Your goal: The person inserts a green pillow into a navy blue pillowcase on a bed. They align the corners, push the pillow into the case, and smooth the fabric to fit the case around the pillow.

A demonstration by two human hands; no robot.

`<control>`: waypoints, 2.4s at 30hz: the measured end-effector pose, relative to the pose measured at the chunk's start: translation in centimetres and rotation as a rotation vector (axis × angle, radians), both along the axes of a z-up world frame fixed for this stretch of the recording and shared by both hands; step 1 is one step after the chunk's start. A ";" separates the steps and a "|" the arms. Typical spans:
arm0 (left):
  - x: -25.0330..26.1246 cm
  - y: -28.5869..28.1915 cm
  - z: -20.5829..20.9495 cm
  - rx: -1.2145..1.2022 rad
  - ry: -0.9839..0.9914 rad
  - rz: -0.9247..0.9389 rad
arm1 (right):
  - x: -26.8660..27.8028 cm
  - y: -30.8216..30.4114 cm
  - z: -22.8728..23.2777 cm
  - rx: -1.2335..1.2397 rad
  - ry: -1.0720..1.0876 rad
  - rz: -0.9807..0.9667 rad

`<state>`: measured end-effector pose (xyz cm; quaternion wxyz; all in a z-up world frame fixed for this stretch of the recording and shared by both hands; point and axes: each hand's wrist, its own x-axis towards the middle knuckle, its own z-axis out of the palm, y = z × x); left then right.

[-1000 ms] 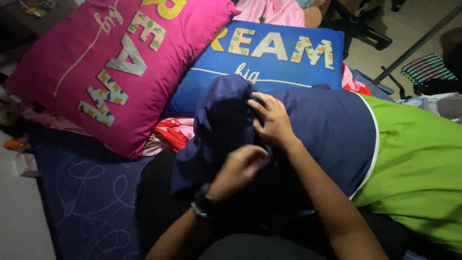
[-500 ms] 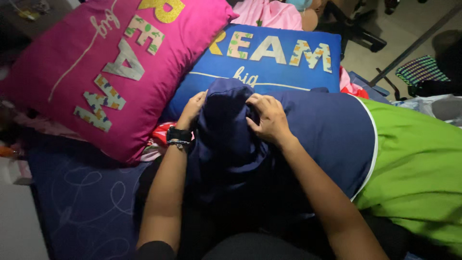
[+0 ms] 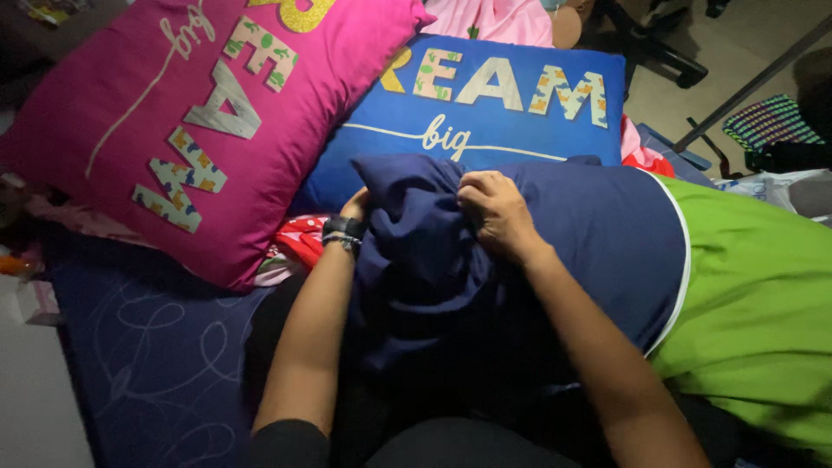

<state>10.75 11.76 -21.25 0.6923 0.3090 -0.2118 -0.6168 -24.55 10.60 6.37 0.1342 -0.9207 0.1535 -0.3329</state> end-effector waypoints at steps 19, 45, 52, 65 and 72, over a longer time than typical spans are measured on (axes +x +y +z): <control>-10.3 18.1 18.1 -0.210 -1.297 0.241 | -2.4 -1.3 2.4 -0.174 -0.013 0.088; -16.1 23.6 26.2 0.002 -1.857 0.488 | -3.7 -6.8 0.2 0.064 0.245 0.009; -24.5 24.0 26.5 0.079 -1.847 0.368 | -10.3 -13.6 -3.7 0.155 0.541 -0.422; -23.9 19.6 15.1 -0.031 -2.001 0.317 | -18.4 -20.2 -7.4 0.303 1.065 -0.645; -20.2 13.4 15.8 -0.324 -2.085 0.519 | -17.6 -17.4 -1.7 0.341 1.184 -0.813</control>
